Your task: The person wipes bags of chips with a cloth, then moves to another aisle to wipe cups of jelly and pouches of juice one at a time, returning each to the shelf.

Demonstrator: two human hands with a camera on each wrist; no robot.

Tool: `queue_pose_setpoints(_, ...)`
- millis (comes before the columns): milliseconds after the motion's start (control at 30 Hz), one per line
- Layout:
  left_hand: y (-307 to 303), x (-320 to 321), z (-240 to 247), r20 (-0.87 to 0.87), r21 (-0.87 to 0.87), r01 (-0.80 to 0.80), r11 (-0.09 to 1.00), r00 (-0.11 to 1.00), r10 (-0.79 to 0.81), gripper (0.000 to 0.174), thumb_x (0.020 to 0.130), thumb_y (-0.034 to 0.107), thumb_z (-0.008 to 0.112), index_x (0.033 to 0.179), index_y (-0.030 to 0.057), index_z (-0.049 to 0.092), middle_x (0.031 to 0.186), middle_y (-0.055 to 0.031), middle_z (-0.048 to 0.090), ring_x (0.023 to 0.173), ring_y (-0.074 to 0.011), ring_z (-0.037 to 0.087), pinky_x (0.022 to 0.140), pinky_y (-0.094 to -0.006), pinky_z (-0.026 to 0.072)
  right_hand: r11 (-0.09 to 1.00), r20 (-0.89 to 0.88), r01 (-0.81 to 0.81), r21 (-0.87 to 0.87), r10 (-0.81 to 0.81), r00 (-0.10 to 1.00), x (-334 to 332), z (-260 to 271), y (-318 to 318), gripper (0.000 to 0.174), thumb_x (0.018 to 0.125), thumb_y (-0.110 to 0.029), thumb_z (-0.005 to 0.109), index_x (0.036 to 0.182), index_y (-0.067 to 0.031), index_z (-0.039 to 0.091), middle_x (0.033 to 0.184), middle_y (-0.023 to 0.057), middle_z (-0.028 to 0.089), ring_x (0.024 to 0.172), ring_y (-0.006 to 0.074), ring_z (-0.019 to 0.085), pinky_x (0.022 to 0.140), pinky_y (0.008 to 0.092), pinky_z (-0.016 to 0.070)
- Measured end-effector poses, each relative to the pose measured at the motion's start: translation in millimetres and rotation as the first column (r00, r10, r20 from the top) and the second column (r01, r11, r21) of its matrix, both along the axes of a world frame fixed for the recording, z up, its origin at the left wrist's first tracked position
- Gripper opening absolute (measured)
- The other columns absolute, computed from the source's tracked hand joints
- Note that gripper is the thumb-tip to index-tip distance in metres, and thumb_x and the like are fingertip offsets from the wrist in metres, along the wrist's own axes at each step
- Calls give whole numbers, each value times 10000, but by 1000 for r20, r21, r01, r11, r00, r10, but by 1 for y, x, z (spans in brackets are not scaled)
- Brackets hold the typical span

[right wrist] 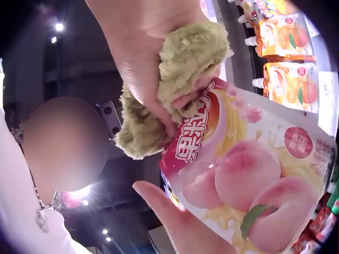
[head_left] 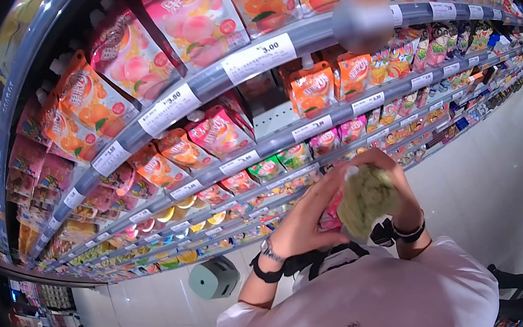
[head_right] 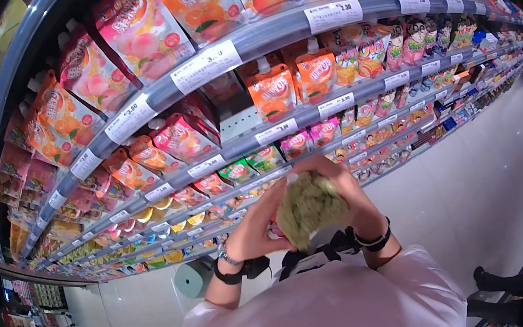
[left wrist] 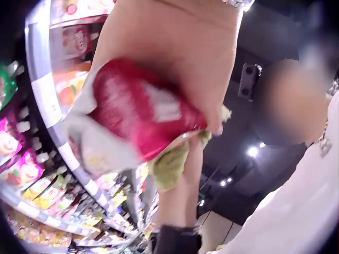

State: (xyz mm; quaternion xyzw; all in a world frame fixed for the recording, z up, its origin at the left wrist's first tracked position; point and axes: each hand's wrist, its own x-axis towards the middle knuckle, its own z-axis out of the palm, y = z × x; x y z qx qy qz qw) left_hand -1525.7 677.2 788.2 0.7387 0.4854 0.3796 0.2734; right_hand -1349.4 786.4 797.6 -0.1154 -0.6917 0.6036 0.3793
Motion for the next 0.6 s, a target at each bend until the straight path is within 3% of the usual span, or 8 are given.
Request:
queue_pose_setpoints(100,8,13,-35,420,-522,100,847,894,153,904,647,169,774,1388,20,279,1382,-164,375,1279,-278,365,1067,-363,258,990,73,73,-120,-64,995,-3,-20,7,416,683,6,661,1076,-41,533,983,57,587,925,111,559,787,254,452)
queue_pose_setpoints(233,8,36,-127,590,-437,-68,897,731,344,628,843,194,632,1367,56,315,1272,-100,458,1163,-208,445,1002,-329,349,925,-197,57,-375,-139,970,-4,-93,23,472,755,-16,643,1191,-54,466,1058,36,544,952,104,534,810,260,459)
queue_pose_setpoints(267,4,50,-128,804,-483,97,870,442,397,604,914,441,494,1360,69,329,1296,-95,449,1172,-214,457,990,-345,374,924,-194,54,-378,-136,971,0,-90,22,472,755,-16,643,1191,-54,466,1058,36,544,952,104,534,810,260,459)
queue_pose_setpoints(300,-1,59,-134,803,-486,94,869,439,402,604,914,441,494,1360,69,329,1296,-95,449,1172,-214,457,990,-345,374,935,-207,143,-324,-218,954,4,-84,22,542,766,-29,642,1252,-66,403,1081,39,527,965,117,532,803,269,468)
queue_pose_setpoints(367,-4,68,-142,892,-431,406,806,54,450,761,859,655,338,1370,90,325,1328,-108,433,1198,-238,450,989,-377,387,923,-264,322,-210,-370,891,4,-70,25,688,789,-54,638,1374,-91,279,1128,44,493,991,144,527,790,288,485)
queue_pose_setpoints(467,0,76,-126,855,-513,319,797,111,506,826,825,709,297,1384,102,312,1341,-110,432,1218,-263,439,994,-411,390,957,-427,17,-291,-146,893,10,-68,17,753,777,-179,667,1399,-98,250,1222,87,440,1087,205,496,869,345,461)
queue_pose_setpoints(533,0,74,-134,850,-527,262,809,136,510,690,898,561,410,1405,113,272,1361,-102,403,1235,-262,422,979,-405,408,912,10,108,396,-121,993,4,-59,9,720,760,-345,610,1385,-141,316,1326,115,366,1198,264,396,936,440,386)
queue_pose_setpoints(600,-4,77,-119,846,-496,107,862,284,452,643,912,489,436,1405,112,267,1371,-96,386,1238,-256,418,971,-392,416,494,374,-157,855,-379,846,8,-56,-5,729,743,-512,552,1371,-184,381,1431,142,293,1310,323,297,1004,535,311)
